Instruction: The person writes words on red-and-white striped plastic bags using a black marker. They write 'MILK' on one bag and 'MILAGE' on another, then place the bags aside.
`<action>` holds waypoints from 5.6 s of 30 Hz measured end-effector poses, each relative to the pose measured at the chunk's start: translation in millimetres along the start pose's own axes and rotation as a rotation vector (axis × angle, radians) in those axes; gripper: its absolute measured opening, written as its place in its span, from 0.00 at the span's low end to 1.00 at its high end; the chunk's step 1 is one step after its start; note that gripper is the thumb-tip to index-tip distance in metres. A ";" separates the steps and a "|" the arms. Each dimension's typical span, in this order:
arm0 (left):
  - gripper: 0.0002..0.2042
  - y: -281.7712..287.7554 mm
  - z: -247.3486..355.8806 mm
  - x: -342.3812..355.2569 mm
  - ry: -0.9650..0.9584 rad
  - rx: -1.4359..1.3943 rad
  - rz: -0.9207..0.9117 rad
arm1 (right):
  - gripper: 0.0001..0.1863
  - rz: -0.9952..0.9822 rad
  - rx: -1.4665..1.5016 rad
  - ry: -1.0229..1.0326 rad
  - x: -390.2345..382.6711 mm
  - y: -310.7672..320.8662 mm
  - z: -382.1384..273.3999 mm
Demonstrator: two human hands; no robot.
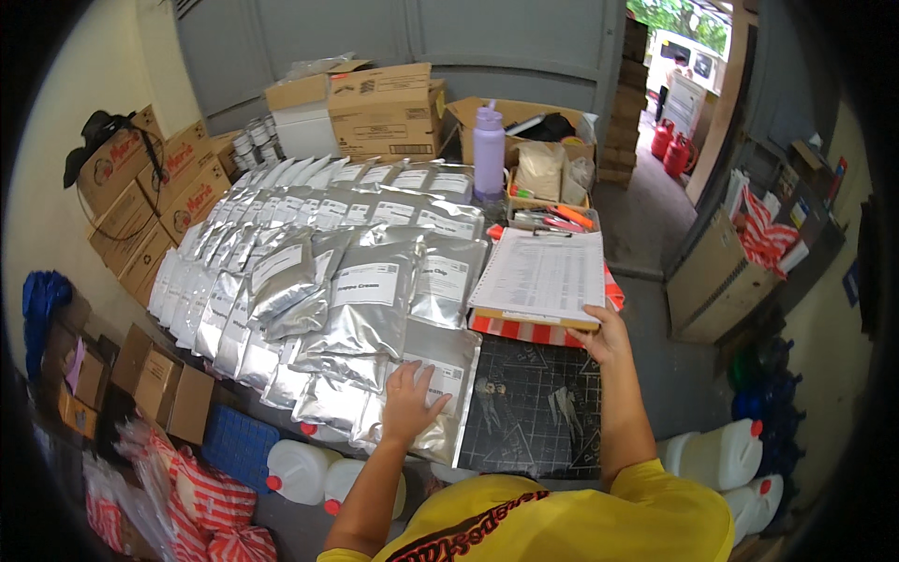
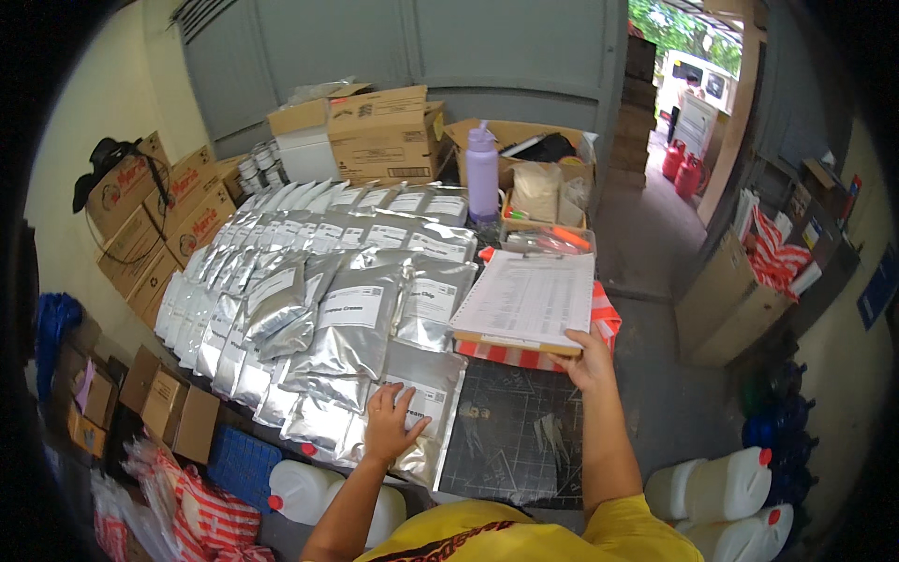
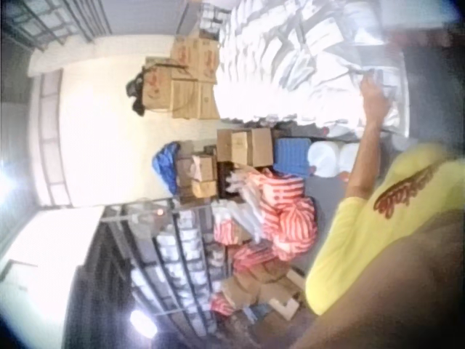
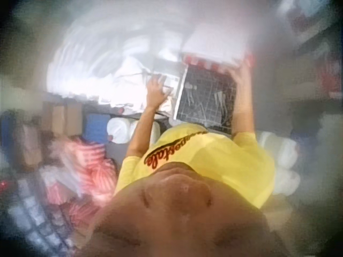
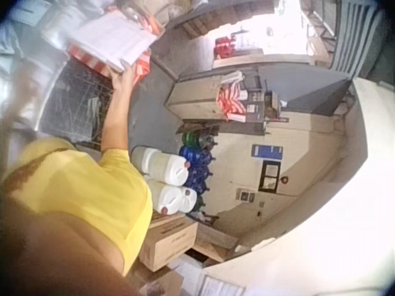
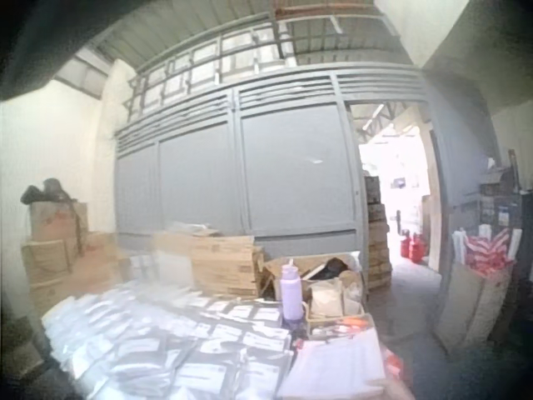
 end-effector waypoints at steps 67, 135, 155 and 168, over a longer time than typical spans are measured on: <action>0.28 1.3 -12.6 -0.8 -0.118 -0.025 -0.030 | 0.40 -0.574 0.121 0.006 -36.0 -325.0 144.2; 0.24 -187.5 39.8 163.2 0.471 0.375 -0.348 | 0.08 0.378 -0.029 -0.195 21.1 291.6 61.7; 0.29 -21.2 4.9 189.6 0.233 -0.121 0.111 | 0.06 0.346 -0.587 0.437 -30.4 172.9 -39.4; 0.23 -67.6 15.5 2.1 0.116 0.204 -0.206 | 0.09 0.332 -1.558 0.658 -89.7 159.1 -9.9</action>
Point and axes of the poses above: each hand's wrist, its own x-axis towards the middle knuckle, its own y-axis out of the back of the hand, z = x × y, the point moved 7 cm from there along x, towards the middle knuckle, and after that the axes turned 1 degree about y, right-handed, at the moved point
